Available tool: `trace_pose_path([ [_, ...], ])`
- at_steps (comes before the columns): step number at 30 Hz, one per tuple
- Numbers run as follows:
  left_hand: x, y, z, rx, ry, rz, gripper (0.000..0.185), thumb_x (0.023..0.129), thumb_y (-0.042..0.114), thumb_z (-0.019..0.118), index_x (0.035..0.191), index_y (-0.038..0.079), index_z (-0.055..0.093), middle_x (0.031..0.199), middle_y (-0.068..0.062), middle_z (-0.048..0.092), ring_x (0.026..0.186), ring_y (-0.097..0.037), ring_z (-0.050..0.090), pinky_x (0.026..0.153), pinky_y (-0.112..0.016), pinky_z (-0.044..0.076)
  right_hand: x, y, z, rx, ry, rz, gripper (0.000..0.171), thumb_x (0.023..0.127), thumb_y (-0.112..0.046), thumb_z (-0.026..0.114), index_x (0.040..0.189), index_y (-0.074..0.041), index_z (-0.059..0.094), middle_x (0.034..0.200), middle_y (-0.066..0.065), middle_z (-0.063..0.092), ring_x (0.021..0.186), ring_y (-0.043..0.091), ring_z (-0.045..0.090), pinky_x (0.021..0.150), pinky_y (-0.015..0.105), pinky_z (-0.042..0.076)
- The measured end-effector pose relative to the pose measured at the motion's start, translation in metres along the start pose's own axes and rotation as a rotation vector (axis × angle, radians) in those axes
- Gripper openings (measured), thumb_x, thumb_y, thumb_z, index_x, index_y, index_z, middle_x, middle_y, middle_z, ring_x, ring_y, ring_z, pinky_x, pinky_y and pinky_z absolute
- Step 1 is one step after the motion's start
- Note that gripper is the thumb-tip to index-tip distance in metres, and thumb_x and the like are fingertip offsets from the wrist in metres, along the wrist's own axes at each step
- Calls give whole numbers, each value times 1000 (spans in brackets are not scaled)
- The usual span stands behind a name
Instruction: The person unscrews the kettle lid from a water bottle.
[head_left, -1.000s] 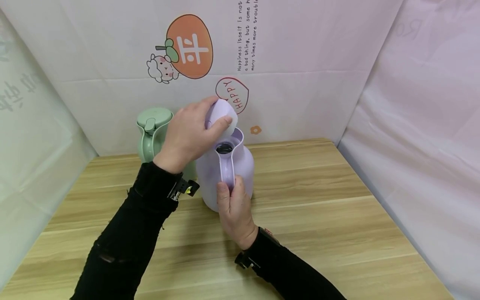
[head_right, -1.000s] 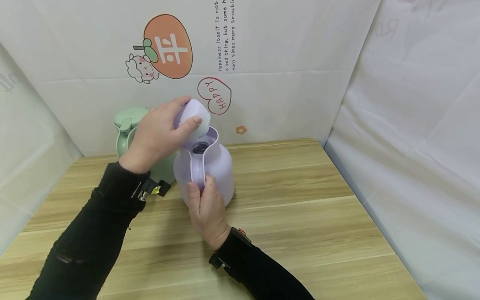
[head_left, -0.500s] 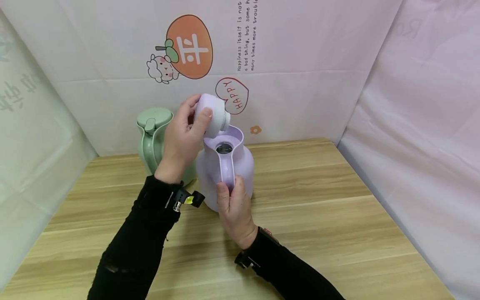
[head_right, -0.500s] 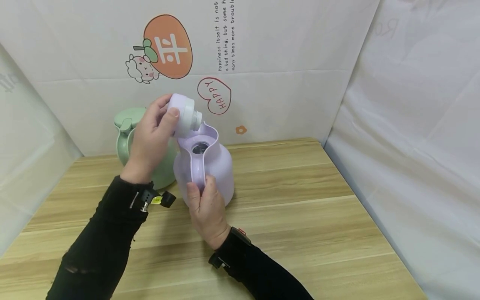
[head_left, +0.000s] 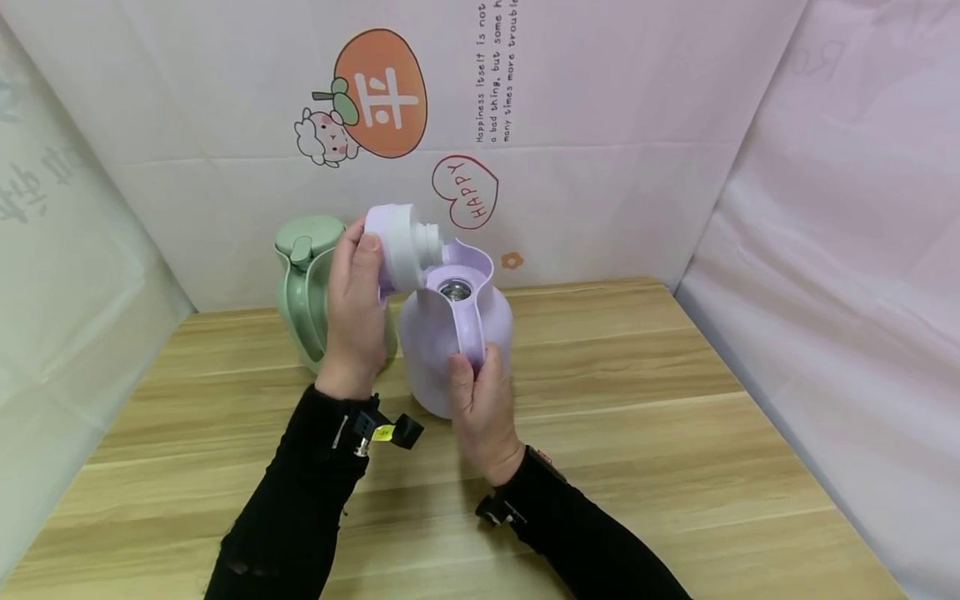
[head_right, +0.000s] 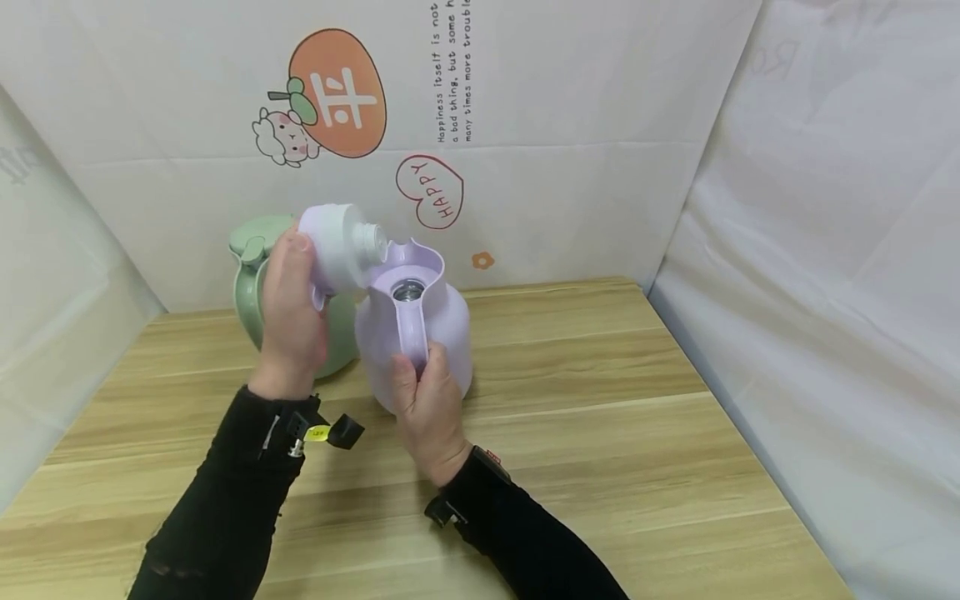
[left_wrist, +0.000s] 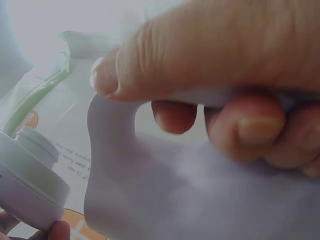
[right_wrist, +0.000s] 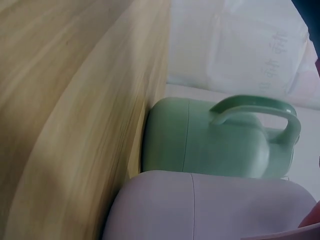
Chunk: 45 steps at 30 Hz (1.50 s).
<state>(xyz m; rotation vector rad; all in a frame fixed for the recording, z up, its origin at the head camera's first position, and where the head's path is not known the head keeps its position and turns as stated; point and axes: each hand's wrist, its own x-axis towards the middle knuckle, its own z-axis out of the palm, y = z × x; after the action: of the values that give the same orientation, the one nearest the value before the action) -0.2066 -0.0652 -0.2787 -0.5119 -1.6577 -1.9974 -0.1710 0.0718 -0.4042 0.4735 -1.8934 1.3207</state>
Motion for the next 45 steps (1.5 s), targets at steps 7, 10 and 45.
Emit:
trace_pose_path([
  [7, -7, -12, 1, -222, 48, -34, 38, 110, 33, 35, 127, 10, 60, 110, -8, 62, 94, -21, 57, 76, -30, 48, 4, 6, -3, -10, -8, 36, 55, 111, -51, 39, 113, 3, 51, 100, 19, 65, 89, 30, 66, 75, 44, 55],
  [10, -12, -15, 1, -284, 87, -97, 40, 111, 37, 34, 128, 14, 60, 113, -8, 61, 98, -21, 57, 77, -29, 49, 5, 8, -4, -32, 1, 54, 57, 111, -53, 39, 115, 3, 51, 100, 19, 65, 88, 30, 67, 75, 45, 55],
  [45, -43, -70, -2, -621, 234, -518, 56, 110, 55, 26, 151, 19, 42, 142, -10, 50, 121, -22, 58, 106, -34, 52, 33, 46, -20, -120, 99, 80, 71, 108, -62, 35, 112, 6, 52, 99, 26, 65, 88, 39, 67, 76, 54, 56],
])
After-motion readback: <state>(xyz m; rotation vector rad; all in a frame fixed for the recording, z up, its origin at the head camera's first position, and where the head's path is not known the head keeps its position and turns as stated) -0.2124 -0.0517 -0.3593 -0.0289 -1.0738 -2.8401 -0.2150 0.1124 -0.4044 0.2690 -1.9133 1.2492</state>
